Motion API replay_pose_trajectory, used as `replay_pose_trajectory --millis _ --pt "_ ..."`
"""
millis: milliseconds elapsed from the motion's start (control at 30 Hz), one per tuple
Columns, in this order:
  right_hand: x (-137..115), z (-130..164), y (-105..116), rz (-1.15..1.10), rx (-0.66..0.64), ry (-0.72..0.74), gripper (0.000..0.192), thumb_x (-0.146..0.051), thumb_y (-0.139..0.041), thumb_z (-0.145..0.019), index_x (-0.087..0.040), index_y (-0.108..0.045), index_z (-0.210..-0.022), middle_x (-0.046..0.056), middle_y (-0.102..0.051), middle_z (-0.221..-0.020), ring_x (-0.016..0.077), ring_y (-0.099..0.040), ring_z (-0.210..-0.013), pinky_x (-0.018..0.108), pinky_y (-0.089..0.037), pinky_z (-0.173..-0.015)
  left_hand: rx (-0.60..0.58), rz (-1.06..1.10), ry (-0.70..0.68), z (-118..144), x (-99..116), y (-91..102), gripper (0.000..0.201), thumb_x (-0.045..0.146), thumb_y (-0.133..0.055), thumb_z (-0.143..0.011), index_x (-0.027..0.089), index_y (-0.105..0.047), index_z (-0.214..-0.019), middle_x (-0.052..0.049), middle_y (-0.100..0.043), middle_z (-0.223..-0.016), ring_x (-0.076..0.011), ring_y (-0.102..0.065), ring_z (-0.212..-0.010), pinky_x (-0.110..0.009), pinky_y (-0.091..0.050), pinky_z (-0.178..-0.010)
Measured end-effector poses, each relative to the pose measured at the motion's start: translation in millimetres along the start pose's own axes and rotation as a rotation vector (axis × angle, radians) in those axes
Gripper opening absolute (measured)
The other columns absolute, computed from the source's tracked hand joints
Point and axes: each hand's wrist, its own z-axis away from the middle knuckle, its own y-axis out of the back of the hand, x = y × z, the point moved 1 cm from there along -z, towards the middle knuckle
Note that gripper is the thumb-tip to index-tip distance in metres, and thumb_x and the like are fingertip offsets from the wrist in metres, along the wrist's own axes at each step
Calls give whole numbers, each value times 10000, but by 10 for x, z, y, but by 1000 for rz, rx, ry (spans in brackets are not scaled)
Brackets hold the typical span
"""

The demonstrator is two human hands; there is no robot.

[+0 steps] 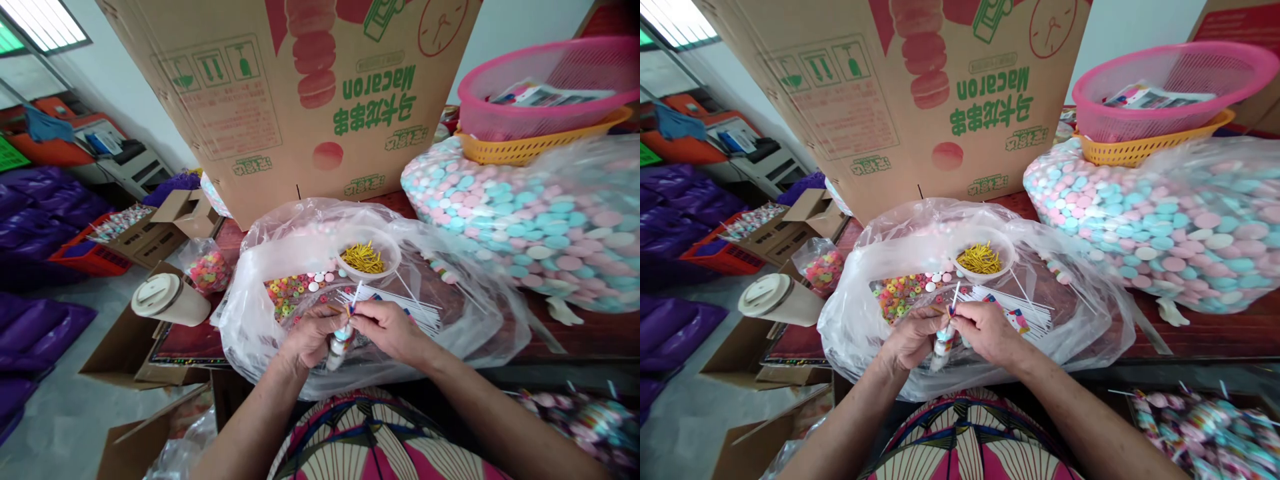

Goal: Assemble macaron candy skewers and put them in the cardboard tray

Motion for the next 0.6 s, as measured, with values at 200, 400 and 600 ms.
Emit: replay_pose_trajectory --millis 200,400,600 --pt "-103 -84 205 -185 -302 115 244 -296 -477 -930 -191 -589 -740 -16 -632 -667 102 -569 -596 212 -423 -581 -201 36 125 81 77 -75 540 317 -902 -486 155 -662 -942 -3 -651 -686 -114 -582 -547 -257 -491 -565" --pt "-17 -16 -5 472 160 148 284 -170 -362 -927 -186 -521 -692 32 -564 -623 146 -490 -565 269 -327 -533 222 -23 -279 -16 -27 -210 574 301 -864 -542 187 -580 -1027 41 -614 -671 -104 -576 -571 -236 -471 -603" --pt "-374 -32 31 785 244 528 287 -163 -339 -916 -177 -572 -747 51 -541 -622 174 -449 -566 313 -280 -534 329 -662 -334 270 223 -156 610 699 -414 -838 195 -662 -1076 -105 -709 -833 -271 -651 -907 -409 -508 -768"
